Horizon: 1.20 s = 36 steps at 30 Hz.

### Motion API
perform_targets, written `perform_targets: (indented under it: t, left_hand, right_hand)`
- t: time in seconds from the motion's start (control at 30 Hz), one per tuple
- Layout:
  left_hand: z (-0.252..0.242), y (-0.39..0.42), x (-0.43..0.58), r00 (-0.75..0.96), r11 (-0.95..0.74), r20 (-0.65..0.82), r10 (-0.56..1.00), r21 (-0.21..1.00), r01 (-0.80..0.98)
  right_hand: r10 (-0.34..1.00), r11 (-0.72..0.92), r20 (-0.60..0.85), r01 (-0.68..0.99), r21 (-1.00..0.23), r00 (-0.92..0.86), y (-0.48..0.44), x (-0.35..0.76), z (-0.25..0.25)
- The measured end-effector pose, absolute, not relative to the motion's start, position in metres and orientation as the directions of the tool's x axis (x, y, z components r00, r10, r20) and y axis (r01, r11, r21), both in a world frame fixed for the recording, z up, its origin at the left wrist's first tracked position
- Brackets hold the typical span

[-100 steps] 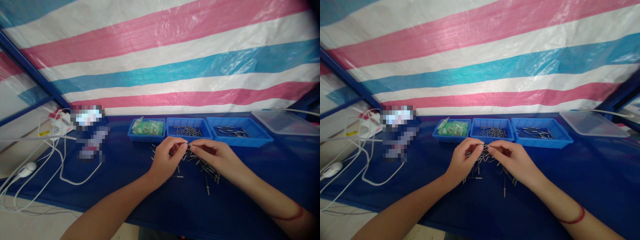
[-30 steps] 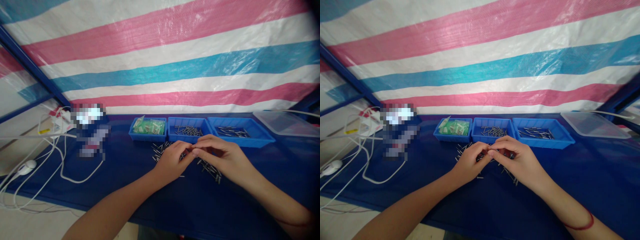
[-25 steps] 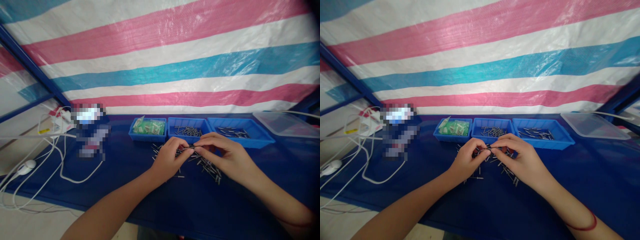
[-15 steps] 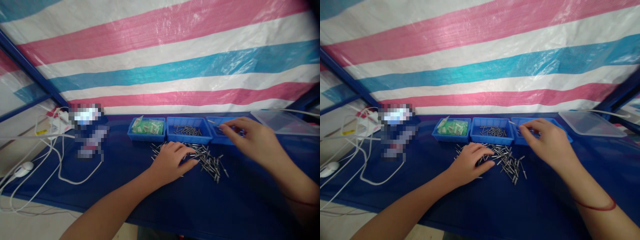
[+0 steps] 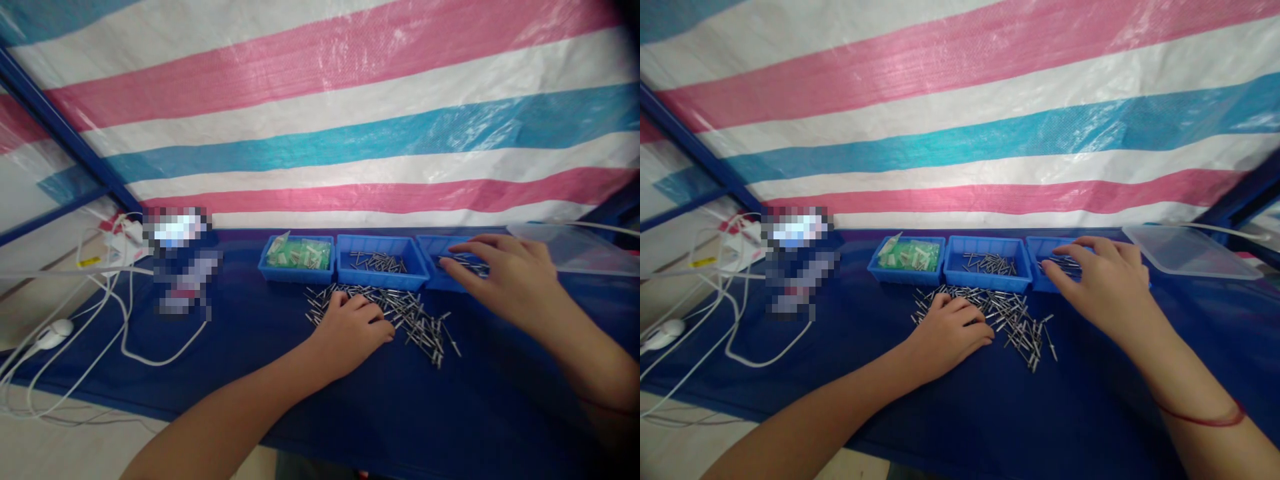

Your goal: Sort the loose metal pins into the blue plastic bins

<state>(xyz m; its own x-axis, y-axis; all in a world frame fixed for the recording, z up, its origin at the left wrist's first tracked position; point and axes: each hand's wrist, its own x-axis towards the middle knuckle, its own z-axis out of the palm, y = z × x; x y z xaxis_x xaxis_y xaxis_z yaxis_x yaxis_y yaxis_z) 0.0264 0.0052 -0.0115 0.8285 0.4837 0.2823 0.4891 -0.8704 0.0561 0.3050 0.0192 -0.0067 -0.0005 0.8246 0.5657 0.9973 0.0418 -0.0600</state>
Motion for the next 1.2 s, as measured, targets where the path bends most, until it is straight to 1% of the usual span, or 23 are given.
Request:
perform_targets:
  t: [0.13,0.23,0.37,0.57,0.73,0.8,0.87,0.93,0.97,1.07,1.13,1.2]
  left_hand:
    - [-0.007,0.006,0.026,0.786,-0.829,0.297,0.543,0.041,0.557]
    - [-0.007,0.006,0.026,0.768,-0.805,0.286,0.574,0.025,0.593]
    - [-0.011,0.007,0.028,0.768,-0.799,0.281,0.575,-0.007,0.601]
    - [-0.010,0.005,0.029,0.780,-0.790,0.270,0.565,-0.097,0.605]
    - [-0.006,0.003,0.030,0.768,-0.770,0.292,0.570,-0.135,0.624]
    - [-0.005,0.004,0.029,0.751,-0.761,0.320,0.578,-0.122,0.637]
    - [-0.004,0.006,0.028,0.737,-0.762,0.337,0.586,-0.079,0.642]
    - [-0.003,0.008,0.027,0.719,-0.768,0.353,0.598,-0.002,0.640]
    - [-0.002,0.009,0.026,0.711,-0.774,0.365,0.601,0.043,0.632]
    - [0.000,0.009,0.026,0.674,-0.790,0.424,0.605,0.210,0.576]
    - [0.001,0.008,0.027,0.612,-0.769,0.466,0.639,0.369,0.521]
    - [0.002,0.008,0.028,0.534,-0.709,0.474,0.700,0.545,0.447]
  right_hand:
    - [0.811,0.129,0.579,0.991,-0.034,-0.086,0.015,0.292,0.000]
    - [0.804,0.162,0.586,0.985,-0.061,-0.096,0.013,0.286,0.001]
    - [0.811,0.211,0.575,0.971,-0.110,-0.111,0.011,0.278,0.000]
    - [0.816,0.307,0.549,0.940,-0.151,-0.178,0.006,0.262,0.001]
    - [0.818,0.408,0.531,0.873,-0.265,-0.221,-0.002,0.245,0.010]
    - [0.847,0.460,0.451,0.813,-0.356,-0.282,-0.006,0.237,0.013]
    - [0.874,0.483,0.315,0.736,-0.473,-0.371,-0.010,0.230,0.015]
    - [0.879,0.466,0.208,0.680,-0.566,-0.430,-0.013,0.223,0.015]
    - [0.879,0.456,0.185,0.660,-0.597,-0.440,-0.014,0.221,0.015]
    - [0.885,0.433,0.182,0.614,-0.660,-0.428,-0.015,0.216,0.013]
    - [0.897,0.405,0.178,0.588,-0.700,-0.405,-0.015,0.214,0.011]
    - [0.909,0.374,0.173,0.559,-0.740,-0.380,-0.015,0.213,0.010]
